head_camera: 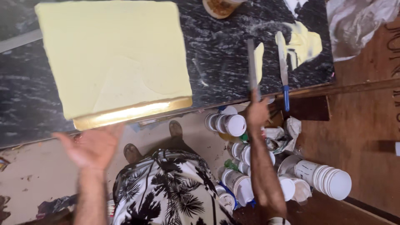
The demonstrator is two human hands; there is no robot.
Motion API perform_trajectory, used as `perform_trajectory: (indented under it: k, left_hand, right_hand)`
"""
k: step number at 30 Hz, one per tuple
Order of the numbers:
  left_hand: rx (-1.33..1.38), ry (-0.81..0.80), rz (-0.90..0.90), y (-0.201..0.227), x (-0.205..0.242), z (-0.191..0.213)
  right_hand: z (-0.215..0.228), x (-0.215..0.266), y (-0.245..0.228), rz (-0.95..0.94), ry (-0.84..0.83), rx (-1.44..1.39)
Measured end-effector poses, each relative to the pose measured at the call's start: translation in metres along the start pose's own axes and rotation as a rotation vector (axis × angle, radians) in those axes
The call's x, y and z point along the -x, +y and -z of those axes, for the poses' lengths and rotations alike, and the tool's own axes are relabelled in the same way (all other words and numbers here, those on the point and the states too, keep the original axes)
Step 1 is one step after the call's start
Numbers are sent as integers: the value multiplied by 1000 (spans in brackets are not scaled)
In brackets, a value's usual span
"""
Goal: The person spreads a yellow compound onto a square board using a metal spatula, smoothing the surface and scraping excess material back onto the table. They repeatedly wipe the board's edges and the table surface with a green cloth and a small wooden block to clean up residue.
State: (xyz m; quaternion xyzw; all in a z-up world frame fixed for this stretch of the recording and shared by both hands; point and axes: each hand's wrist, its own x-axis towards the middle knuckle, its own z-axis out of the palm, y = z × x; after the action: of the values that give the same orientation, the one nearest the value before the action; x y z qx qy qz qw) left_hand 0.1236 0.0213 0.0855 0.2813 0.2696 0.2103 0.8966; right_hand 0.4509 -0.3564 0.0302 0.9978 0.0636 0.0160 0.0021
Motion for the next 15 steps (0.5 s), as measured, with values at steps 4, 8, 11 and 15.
perform_trajectory:
  k: [4, 8, 11, 15]
  left_hand:
    - [-178, 89, -122, 42, -11, -5]
    - [-249, 79, -71, 55, -17, -26]
    - [-270, 128, -28, 49, -16, -41]
    - [-251, 89, -94, 30, -16, -50]
  right_hand:
    - [-72, 44, -10, 113, -2, -147]
    - [-82, 59, -15, 140, -98, -204]
    - [-61, 58, -8, 413, 127, -540]
    - [32, 38, -22, -89, -327, -968]
